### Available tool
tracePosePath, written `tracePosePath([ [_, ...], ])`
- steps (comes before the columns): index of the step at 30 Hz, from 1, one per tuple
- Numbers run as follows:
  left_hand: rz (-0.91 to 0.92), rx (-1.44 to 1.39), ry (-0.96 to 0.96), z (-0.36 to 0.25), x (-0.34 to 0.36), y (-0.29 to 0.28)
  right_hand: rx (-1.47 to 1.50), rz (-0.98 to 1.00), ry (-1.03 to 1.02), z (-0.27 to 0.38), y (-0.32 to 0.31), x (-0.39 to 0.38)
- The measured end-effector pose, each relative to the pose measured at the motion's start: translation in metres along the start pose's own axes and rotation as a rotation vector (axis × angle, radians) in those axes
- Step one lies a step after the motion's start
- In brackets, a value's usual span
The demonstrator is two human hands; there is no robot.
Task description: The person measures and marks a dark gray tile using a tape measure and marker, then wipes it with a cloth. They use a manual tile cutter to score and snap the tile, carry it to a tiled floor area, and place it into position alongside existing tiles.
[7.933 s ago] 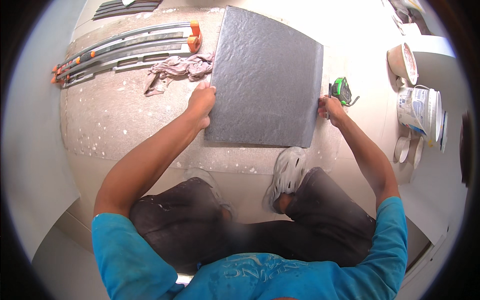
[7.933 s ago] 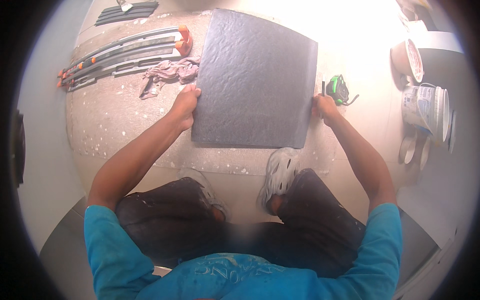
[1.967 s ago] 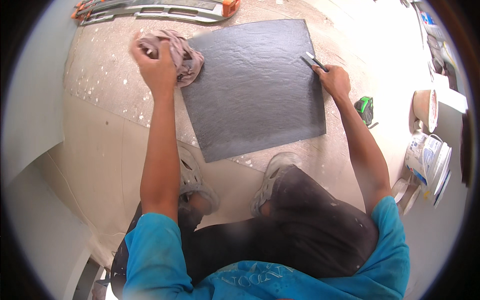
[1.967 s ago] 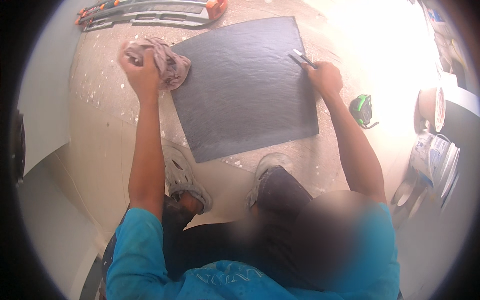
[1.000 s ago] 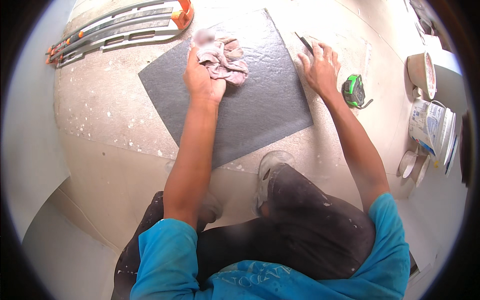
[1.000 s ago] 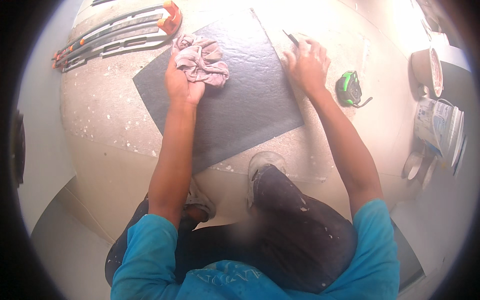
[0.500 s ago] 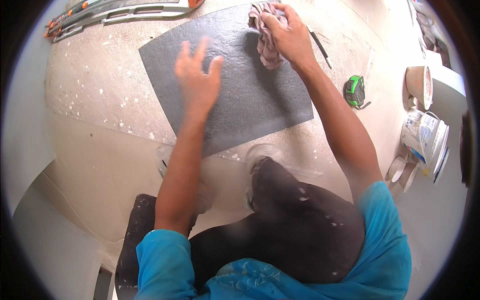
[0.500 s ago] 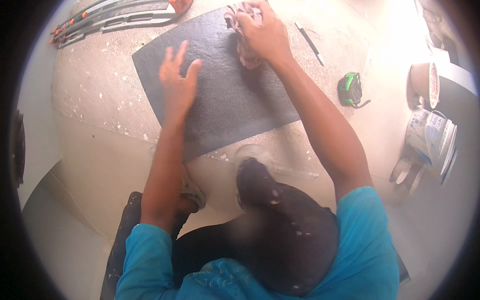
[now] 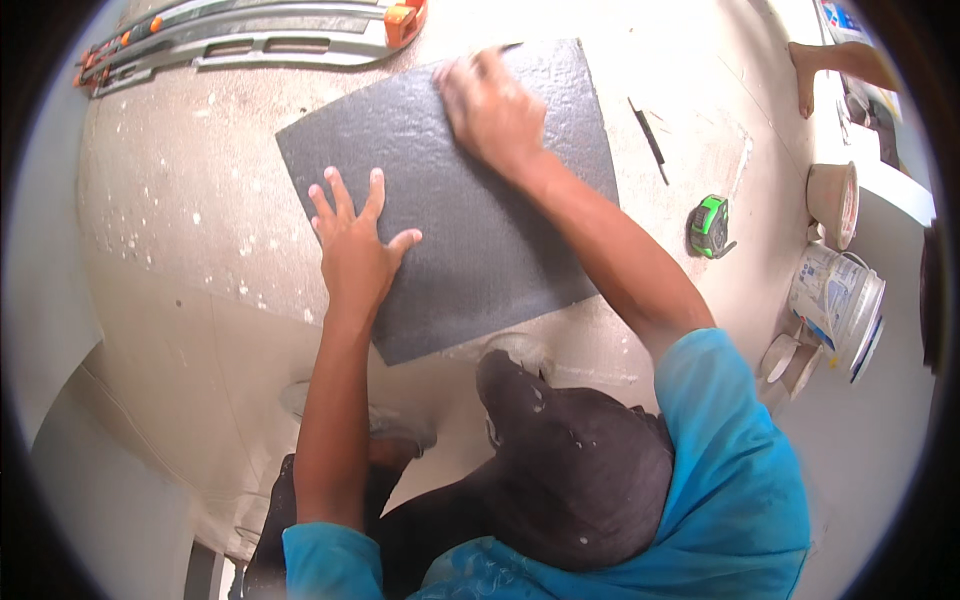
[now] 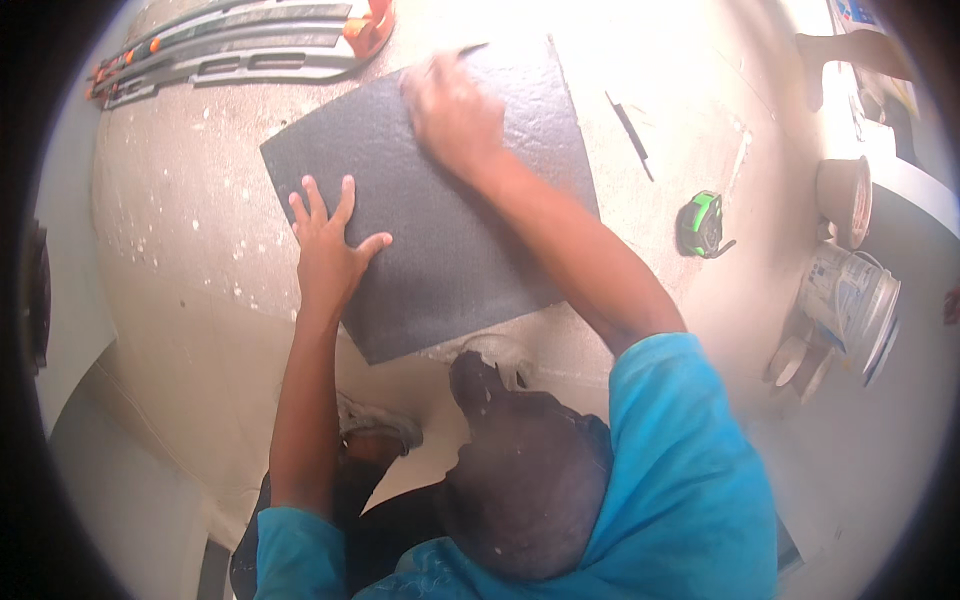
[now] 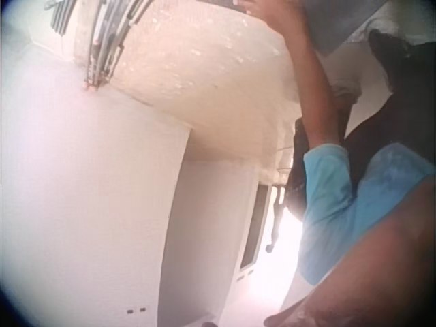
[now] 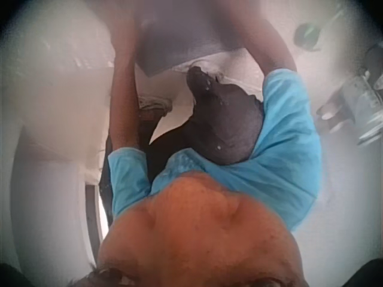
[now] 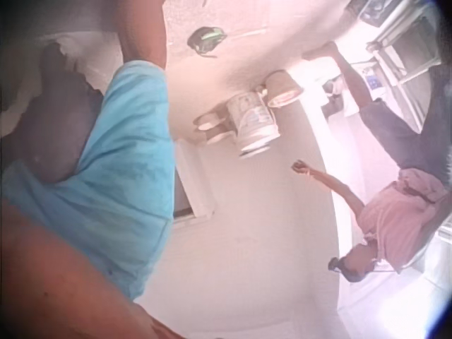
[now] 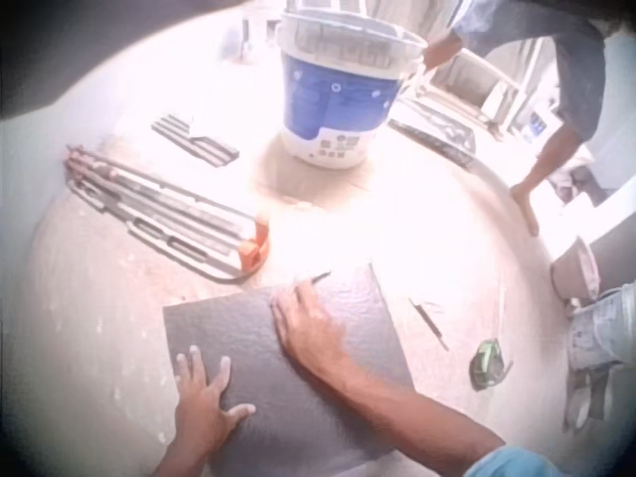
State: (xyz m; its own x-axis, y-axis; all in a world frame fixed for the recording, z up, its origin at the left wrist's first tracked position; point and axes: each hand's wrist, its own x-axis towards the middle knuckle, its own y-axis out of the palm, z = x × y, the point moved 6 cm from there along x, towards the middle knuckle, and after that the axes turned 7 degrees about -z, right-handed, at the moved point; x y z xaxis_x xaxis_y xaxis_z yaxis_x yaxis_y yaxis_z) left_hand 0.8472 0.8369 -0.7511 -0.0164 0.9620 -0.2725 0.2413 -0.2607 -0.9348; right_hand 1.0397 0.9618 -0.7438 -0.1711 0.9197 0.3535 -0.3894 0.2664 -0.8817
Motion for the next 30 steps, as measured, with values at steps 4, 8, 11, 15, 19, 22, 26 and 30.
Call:
tracePosePath([
  [4,-0.019,0.010,0.034,-0.004,0.000,-0.004,-0.229,-0.174,0.344,-0.027,-0.017,-0.002],
  [8,0.005,0.053,0.044,-0.004,0.001,-0.003,-0.155,-0.047,0.259,-0.006,0.002,0.005],
  [11,0.021,0.075,0.048,-0.005,0.001,-0.003,-0.105,-0.008,0.194,-0.002,-0.005,0.007],
  [15,-0.004,0.103,0.064,-0.006,0.000,-0.005,-0.065,-0.113,0.413,-0.018,-0.029,0.004],
  [19,-0.005,0.079,0.059,-0.003,0.000,-0.002,0.003,-0.129,0.030,0.011,-0.006,0.002],
  [22,-0.059,0.074,0.094,-0.004,-0.001,-0.003,0.011,-0.048,0.291,-0.027,0.004,-0.001],
  [26,-0.046,0.072,0.079,-0.003,0.000,0.001,-0.108,-0.030,0.089,-0.005,-0.018,-0.063],
  [30,-0.039,0.103,0.071,-0.002,0.002,0.003,0.037,-0.150,-0.137,0.043,-0.073,-0.157],
])
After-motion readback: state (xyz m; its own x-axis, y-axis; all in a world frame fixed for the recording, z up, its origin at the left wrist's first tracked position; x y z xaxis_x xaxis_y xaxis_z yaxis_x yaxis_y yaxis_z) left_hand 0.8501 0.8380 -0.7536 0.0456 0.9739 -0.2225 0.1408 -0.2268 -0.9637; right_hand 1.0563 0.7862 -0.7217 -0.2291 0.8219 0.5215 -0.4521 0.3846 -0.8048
